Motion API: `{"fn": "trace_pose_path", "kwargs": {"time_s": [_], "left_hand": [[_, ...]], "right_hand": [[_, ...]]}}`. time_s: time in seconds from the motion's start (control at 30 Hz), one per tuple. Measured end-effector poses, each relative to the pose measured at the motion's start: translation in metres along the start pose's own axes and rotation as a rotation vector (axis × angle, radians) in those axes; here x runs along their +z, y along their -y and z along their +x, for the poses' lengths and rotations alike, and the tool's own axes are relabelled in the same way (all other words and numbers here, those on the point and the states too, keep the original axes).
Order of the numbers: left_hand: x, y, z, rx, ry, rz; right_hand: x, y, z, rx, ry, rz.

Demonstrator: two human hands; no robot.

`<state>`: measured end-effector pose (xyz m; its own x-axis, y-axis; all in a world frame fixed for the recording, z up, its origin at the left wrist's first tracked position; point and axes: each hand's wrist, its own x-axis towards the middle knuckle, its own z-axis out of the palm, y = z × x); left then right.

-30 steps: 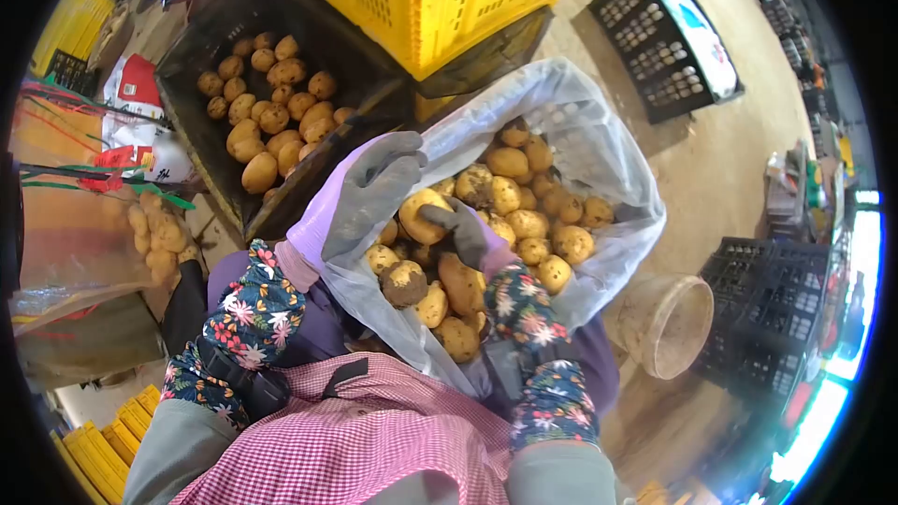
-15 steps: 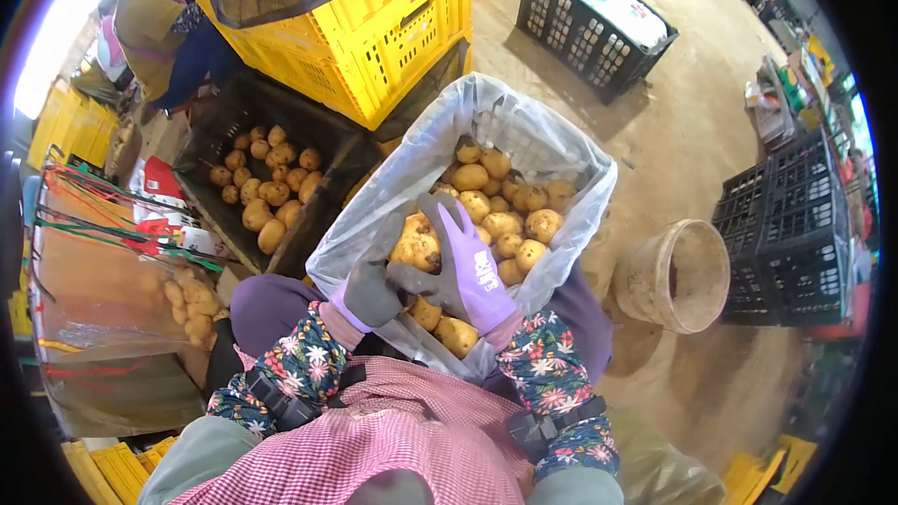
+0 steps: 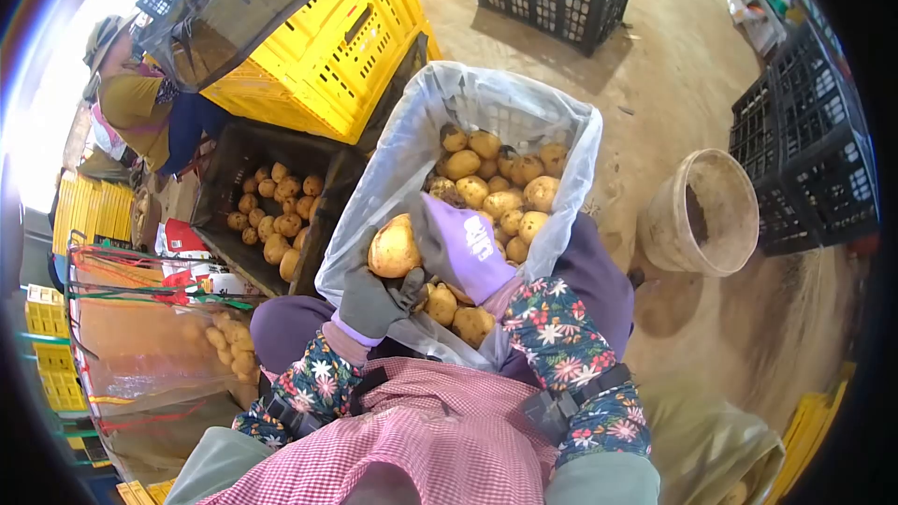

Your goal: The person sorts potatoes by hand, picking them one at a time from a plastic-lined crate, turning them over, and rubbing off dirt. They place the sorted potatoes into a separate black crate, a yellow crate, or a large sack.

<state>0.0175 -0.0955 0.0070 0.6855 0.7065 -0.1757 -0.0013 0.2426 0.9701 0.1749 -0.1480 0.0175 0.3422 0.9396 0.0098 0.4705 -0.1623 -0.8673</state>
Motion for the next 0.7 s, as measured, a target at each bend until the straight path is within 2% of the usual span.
{"fn": "trace_pose_path", "kwargs": {"time_s": [0.03,0.07,0.1,0.17,0.2,0.23,0.3,0.37,0.47,0.5,0.53,0.57,0.63,0.67,0.7], "left_hand": [[0.005,-0.008,-0.004,0.150,-0.012,0.260],[-0.012,-0.004,0.006,-0.340,0.038,-0.608],[-0.013,-0.007,0.010,-0.328,0.033,-0.612],[-0.012,-0.013,0.014,-0.280,-0.009,-0.797],[-0.006,-0.026,0.012,-0.122,0.001,-0.539],[-0.005,-0.025,0.013,-0.123,0.006,-0.541],[-0.005,-0.022,0.009,-0.002,-0.112,-0.262],[-0.002,-0.027,0.008,0.009,-0.110,-0.242],[-0.013,-0.025,0.013,-0.020,-0.066,-0.319],[-0.034,-0.015,0.020,-0.216,0.059,-0.591],[-0.042,-0.016,0.023,-0.417,0.189,-0.856],[-0.042,-0.016,0.024,-0.417,0.186,-0.852],[-0.028,-0.032,0.023,-0.240,0.023,-0.428],[-0.032,-0.022,0.025,-0.148,-0.026,-0.306],[-0.032,-0.019,0.025,-0.150,-0.025,-0.304]], "right_hand": [[0.003,-0.006,0.000,0.001,-0.003,-0.001],[0.006,-0.010,0.001,0.043,-0.064,0.313],[0.007,-0.009,0.003,0.081,-0.122,0.626],[0.010,0.001,-0.001,0.076,-0.111,0.646],[0.009,0.008,-0.003,-0.007,-0.055,0.500],[0.007,0.011,-0.005,-0.084,-0.003,0.355],[0.002,0.009,-0.003,-0.081,0.045,0.322],[-0.006,0.005,0.005,0.221,0.097,0.684],[0.003,-0.008,0.007,0.222,0.041,0.800],[0.003,-0.008,0.007,0.196,0.022,0.866],[-0.002,-0.003,0.006,0.152,0.029,0.785],[-0.001,-0.004,0.007,0.151,0.030,0.790],[0.003,-0.007,0.003,0.063,0.032,0.724],[0.003,-0.007,0.003,0.065,0.032,0.727],[0.005,-0.007,0.003,0.097,0.043,0.825]]}}
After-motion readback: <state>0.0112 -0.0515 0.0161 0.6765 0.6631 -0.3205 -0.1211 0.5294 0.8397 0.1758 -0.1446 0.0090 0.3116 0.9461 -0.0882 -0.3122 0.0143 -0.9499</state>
